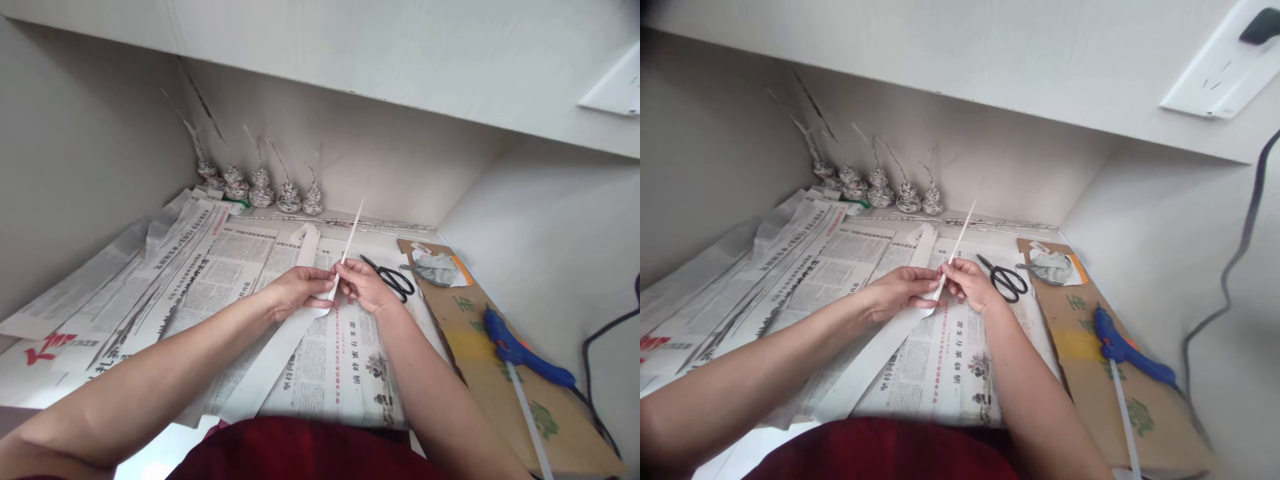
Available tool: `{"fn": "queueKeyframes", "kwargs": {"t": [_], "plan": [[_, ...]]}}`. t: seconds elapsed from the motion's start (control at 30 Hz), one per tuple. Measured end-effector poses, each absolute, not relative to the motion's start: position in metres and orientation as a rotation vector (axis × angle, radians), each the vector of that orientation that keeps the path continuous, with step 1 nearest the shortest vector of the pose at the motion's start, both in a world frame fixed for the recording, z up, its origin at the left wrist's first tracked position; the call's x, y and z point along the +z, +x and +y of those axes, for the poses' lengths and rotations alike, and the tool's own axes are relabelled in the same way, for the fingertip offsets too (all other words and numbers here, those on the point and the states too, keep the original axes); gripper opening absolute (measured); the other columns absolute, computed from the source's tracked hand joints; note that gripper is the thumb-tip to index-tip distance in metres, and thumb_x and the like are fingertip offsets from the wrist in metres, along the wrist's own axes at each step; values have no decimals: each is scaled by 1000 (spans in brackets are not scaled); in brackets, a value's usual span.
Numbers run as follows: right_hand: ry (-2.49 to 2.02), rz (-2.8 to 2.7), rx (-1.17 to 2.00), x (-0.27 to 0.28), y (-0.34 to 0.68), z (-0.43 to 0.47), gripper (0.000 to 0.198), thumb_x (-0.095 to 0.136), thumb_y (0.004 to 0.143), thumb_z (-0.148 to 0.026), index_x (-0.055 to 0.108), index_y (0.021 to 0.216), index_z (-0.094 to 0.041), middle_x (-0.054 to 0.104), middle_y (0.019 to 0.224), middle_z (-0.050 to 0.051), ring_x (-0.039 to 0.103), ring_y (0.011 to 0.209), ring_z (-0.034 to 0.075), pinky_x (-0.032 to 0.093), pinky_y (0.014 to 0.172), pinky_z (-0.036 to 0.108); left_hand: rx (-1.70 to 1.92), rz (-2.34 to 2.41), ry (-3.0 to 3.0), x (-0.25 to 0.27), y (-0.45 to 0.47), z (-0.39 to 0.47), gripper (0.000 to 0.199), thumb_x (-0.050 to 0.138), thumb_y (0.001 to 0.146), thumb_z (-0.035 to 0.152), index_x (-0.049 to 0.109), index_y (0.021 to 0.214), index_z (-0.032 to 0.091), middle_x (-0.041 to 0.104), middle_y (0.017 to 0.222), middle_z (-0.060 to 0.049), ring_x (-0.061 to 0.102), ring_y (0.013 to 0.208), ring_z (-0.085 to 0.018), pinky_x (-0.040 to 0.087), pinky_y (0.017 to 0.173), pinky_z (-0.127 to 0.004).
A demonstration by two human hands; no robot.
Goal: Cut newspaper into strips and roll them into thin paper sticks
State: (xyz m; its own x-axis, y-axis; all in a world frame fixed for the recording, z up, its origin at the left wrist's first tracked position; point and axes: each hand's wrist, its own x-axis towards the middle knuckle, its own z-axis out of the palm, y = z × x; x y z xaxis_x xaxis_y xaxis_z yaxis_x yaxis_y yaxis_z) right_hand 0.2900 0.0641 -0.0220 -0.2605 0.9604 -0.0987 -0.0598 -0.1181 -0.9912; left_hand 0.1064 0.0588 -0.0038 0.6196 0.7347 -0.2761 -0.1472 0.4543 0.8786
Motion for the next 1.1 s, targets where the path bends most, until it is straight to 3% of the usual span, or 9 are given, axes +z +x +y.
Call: {"fn": "queueKeyframes", "kwargs": {"t": [0.27,0.57,0.7,0.8,0.87,0.93,1.03,1.1], "plan": [[-1212,-1312,1486,-27,290,66,32,72,71,-49,68,75,-17,44,44,-7,31,35,6,23,33,19,548,818,1003,-23,106,59,29,83,62,35,73,77,11,71,77,-5,69,76,-18,56,74,-28],[-1270,-1282,1376,-33,281,64,41,68,72,-58,65,66,-17,46,47,-4,35,36,7,22,32,20,527,793,1120,-20,106,53,31,77,67,41,70,75,12,70,77,-6,66,71,-15,54,64,-26],[-1521,-1405,849,-28,294,71,57,37,88,-63,69,82,-16,60,63,5,50,46,11,36,40,22,534,795,1081,-18,104,55,33,77,68,41,69,81,12,71,77,-7,68,72,-17,54,61,-26],[-1850,-1432,340,-15,326,77,60,19,96,-50,68,101,-16,68,87,11,62,65,17,48,59,28,564,793,1060,-15,103,57,35,77,68,41,68,86,13,71,78,-8,68,75,-19,54,60,-27],[-1991,-1394,171,-4,352,78,48,24,97,-39,63,115,-17,67,105,13,65,89,21,49,78,33,574,779,1068,-13,102,56,36,77,68,42,67,87,12,71,78,-8,68,76,-19,54,58,-26],[-2166,-1345,10,6,379,77,40,40,92,-32,57,123,-12,59,121,20,56,113,30,41,94,42,578,764,1084,-11,102,55,36,76,69,42,67,85,12,71,82,-9,68,80,-20,54,57,-26],[-2438,-1277,-96,9,410,77,51,58,83,-30,54,123,0,48,128,34,51,118,43,38,95,53,579,715,1091,-10,102,53,35,75,70,43,67,83,12,72,94,-11,68,85,-21,55,60,-28],[-2555,-1314,-98,6,425,79,42,59,82,-24,58,119,-4,54,123,31,55,115,40,41,93,49,581,675,1075,-10,102,52,35,74,71,44,66,83,12,72,96,-11,69,83,-21,56,61,-29]]}}
